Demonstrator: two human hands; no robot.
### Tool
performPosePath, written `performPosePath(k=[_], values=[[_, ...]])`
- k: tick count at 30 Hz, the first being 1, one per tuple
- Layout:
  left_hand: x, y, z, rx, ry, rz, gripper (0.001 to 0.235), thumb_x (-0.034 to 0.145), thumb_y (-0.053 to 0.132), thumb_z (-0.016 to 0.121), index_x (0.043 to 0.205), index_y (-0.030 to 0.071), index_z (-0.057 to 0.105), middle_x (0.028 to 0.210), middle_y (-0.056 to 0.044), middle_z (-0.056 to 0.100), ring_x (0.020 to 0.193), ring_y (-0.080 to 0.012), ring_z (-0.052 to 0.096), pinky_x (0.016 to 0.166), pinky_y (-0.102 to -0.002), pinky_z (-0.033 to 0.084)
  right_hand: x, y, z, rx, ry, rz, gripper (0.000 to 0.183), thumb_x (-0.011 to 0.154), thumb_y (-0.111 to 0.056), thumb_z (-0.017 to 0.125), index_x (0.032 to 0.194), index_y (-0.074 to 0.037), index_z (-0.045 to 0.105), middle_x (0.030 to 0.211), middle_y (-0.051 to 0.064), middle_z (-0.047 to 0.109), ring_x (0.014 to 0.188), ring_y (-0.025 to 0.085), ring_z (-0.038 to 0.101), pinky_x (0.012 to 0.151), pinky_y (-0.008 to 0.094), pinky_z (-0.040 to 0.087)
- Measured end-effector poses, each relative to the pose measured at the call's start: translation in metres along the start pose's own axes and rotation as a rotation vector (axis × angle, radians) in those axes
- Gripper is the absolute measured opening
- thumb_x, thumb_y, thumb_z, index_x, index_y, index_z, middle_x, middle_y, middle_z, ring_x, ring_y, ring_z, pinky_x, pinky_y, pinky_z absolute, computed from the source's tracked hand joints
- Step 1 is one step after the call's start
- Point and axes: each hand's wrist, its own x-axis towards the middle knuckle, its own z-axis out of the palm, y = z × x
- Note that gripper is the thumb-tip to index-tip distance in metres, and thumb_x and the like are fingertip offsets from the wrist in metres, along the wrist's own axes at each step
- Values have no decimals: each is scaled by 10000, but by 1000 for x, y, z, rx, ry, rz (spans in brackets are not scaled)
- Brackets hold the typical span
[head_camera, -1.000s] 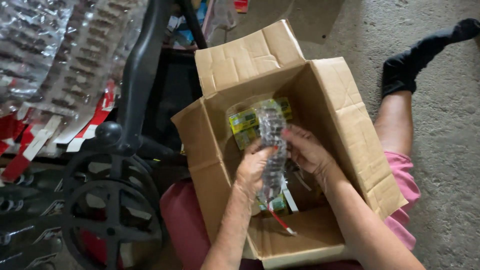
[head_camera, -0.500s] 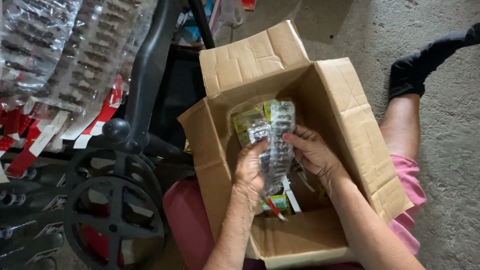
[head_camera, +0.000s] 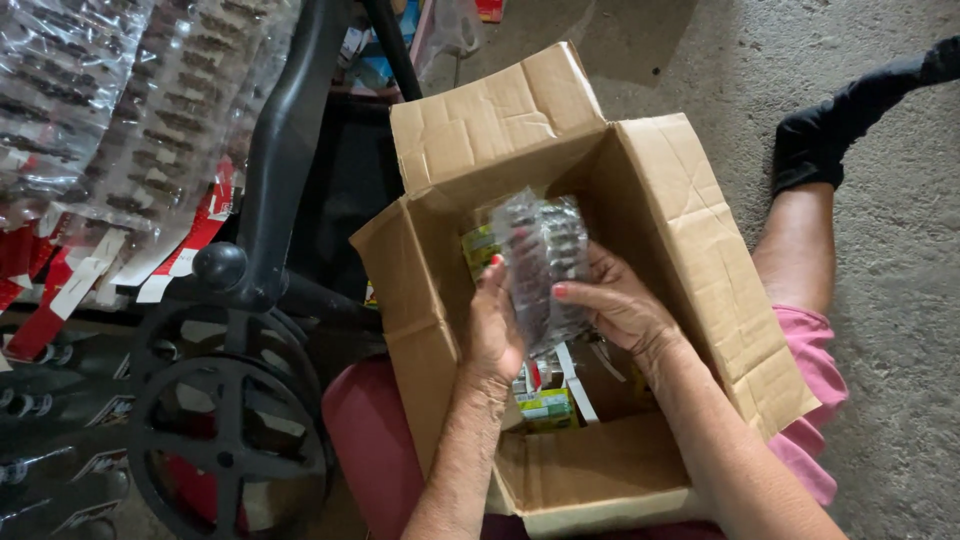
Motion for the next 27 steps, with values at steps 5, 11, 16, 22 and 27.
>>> performPosePath(k=[5, 11, 16, 22, 27], values=[[-10, 2, 11, 287, 68, 35, 840, 894, 712, 535, 1471, 101, 523, 1466, -95, 586, 1343, -254, 529, 1110, -450, 398, -1, -8, 5, 6, 71, -27, 455, 896, -33, 748, 1334, -79, 635, 1176, 62, 746, 1047, 187, 710, 905, 388, 583], [-56, -31, -20, 840, -86, -130, 406, 909, 279, 726, 1209, 5, 728, 953, -105, 739, 840, -201, 647, 711, -361, 531, 1, -9, -26, 246, 146, -126, 371, 954, -77, 720, 1311, -114, 626, 1157, 79, 738, 1068, 224, 721, 967, 416, 599], [-73, -10, 13, 650, -182, -136, 263, 950, 99, 688, 1193, -2, 703, 1030, -77, 764, 867, -171, 743, 733, -306, 593, 3, 1, -24, 365, 129, 29, 394, 1018, -308, 673, 1331, -74, 624, 1198, 109, 722, 1063, 251, 704, 959, 459, 577], [-80, 9, 31, 603, -224, -158, 301, 951, 113, 697, 1239, 27, 690, 1075, -72, 757, 881, -185, 750, 780, -309, 607, -7, -3, 3, 474, -7, 262, 671, 894, -557, 632, 1273, -3, 618, 1166, 179, 735, 1046, 304, 724, 935, 495, 583], [-89, -2, 21, 547, -167, -236, 305, 971, 156, 695, 1244, 20, 686, 1095, -85, 751, 881, -205, 751, 762, -342, 617, -7, 5, -17, 364, -13, 127, 458, 987, -234, 707, 1385, -34, 600, 1223, 121, 721, 1091, 243, 679, 985, 456, 550]])
